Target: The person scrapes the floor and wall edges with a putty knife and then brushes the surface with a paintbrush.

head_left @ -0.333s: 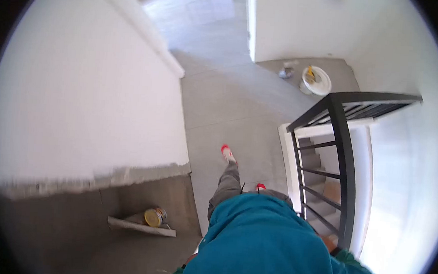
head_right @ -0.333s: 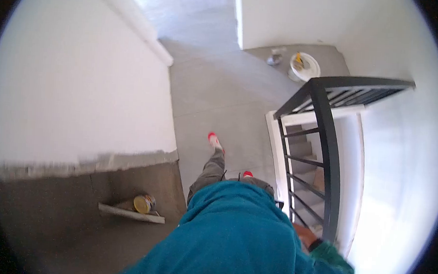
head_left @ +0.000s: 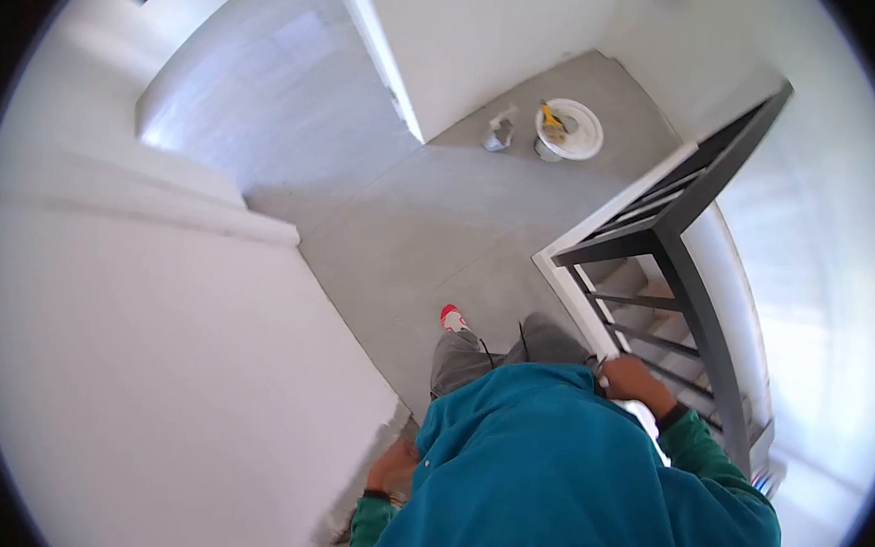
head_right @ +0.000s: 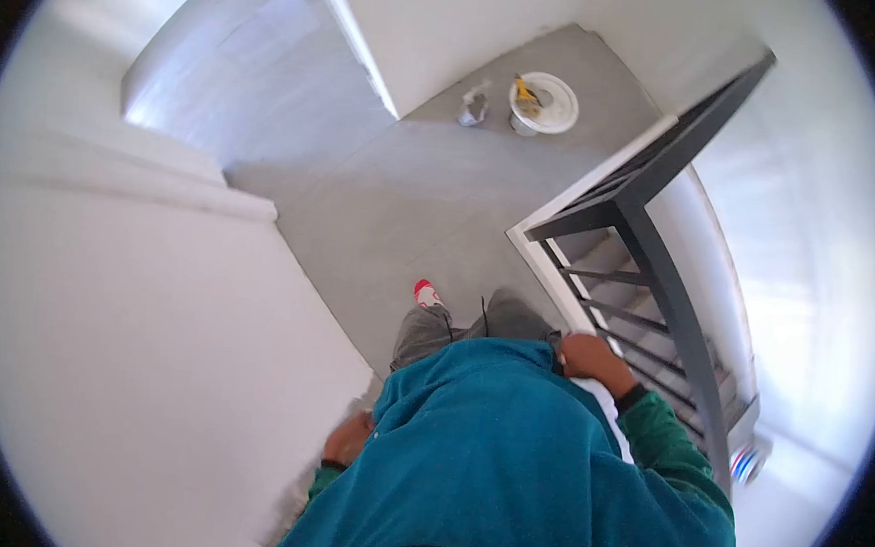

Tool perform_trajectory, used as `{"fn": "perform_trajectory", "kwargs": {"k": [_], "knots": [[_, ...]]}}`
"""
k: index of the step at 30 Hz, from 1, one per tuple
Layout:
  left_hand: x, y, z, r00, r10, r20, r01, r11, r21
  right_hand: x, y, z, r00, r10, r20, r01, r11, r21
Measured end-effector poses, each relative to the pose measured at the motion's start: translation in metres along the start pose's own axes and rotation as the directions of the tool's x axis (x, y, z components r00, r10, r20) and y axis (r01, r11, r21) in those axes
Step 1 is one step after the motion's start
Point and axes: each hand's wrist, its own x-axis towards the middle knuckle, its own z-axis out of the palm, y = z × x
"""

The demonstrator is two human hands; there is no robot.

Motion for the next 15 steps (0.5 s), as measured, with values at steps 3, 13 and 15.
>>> {"fn": "perform_trajectory", "kwargs": {"k": [3, 13, 15], "knots": [[0.026, 0.075, -0.149, 0.856, 0.132, -0.5, 0.426, 0.369, 0.826, 0.063, -0.025, -0.048, 0.948, 0.031, -0.318, 0.075, 0.946, 0.315], [0.131, 0.434, -0.35, 0.536, 0.71, -0.457, -0.343, 0.678, 0.65, 0.392, 0.097, -0.116, 0.823, 0.443, -0.356, -0.013, 0.641, 0.768], [0.169, 0.419, -0.346, 0.603, 0.704, -0.374, -0.366, 0.661, 0.655, 0.448, 0.149, -0.125, 0.801, 0.524, -0.291, -0.138, 0.634, 0.761]]}}
